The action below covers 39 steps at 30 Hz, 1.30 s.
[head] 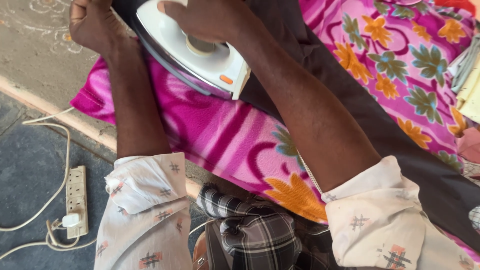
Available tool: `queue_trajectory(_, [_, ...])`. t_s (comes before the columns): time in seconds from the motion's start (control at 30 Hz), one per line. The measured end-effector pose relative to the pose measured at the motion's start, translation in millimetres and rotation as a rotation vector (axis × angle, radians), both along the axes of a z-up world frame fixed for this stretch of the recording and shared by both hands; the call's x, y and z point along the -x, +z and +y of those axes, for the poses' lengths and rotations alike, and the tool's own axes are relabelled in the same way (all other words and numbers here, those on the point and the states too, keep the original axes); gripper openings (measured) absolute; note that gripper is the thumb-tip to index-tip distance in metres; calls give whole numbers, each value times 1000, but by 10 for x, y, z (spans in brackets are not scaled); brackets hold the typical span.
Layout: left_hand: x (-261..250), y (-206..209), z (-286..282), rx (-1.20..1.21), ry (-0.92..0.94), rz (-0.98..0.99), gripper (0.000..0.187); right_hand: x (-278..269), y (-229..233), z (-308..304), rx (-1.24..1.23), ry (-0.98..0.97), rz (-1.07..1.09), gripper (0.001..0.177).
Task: The person irons a pair of dark trousers laid out on a floral-patterned cloth. They use a white electric iron to smooth the fabric, repeatedly adjusting and folding the garment to press different sections.
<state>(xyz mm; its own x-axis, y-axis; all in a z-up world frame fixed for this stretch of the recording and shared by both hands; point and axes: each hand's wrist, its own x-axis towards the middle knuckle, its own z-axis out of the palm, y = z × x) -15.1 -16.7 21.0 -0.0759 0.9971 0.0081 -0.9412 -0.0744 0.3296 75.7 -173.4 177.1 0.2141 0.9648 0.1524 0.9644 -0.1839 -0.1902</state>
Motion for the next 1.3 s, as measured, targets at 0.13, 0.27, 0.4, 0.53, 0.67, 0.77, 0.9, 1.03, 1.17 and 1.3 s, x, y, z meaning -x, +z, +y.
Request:
queue_trajectory(0.13, [-15, -78, 65, 97, 39, 140, 23, 37, 166, -211, 144, -48, -17, 65])
queue_trajectory(0.27, [-2, -7, 27, 35, 27, 115, 16, 50, 381, -525, 256, -93, 26, 71])
queue_trajectory(0.4, [41, 85, -2, 44, 3, 106, 16, 68, 534, -874, 313, -190, 152, 65])
queue_trajectory(0.53, [34, 19, 30, 56, 7, 137, 14, 32, 550, -1140, 354, -233, 137, 68])
queue_trajectory(0.67, [-25, -139, 164, 56, 25, 154, 19, 4, 559, -1333, 353, -213, 182, 66])
queue_trajectory(0.77, [-87, -284, 293, -6, 43, 126, 18, 13, 588, -1436, 406, -273, 212, 65])
queue_trajectory(0.9, [-141, -418, 420, -68, 59, 96, 18, -19, 600, -1606, 460, -314, 203, 64])
queue_trajectory(1.03, [-126, -447, 411, -129, 71, 110, 22, -89, 596, -1830, 456, -277, 226, 63])
queue_trajectory(1.17, [-114, -436, 436, -126, 97, 147, 31, -150, 587, -2078, 493, -330, 240, 62])
queue_trajectory(1.3, [-87, -169, 242, -220, 174, 476, 16, -303, 540, -2311, 483, -312, 208, 65])
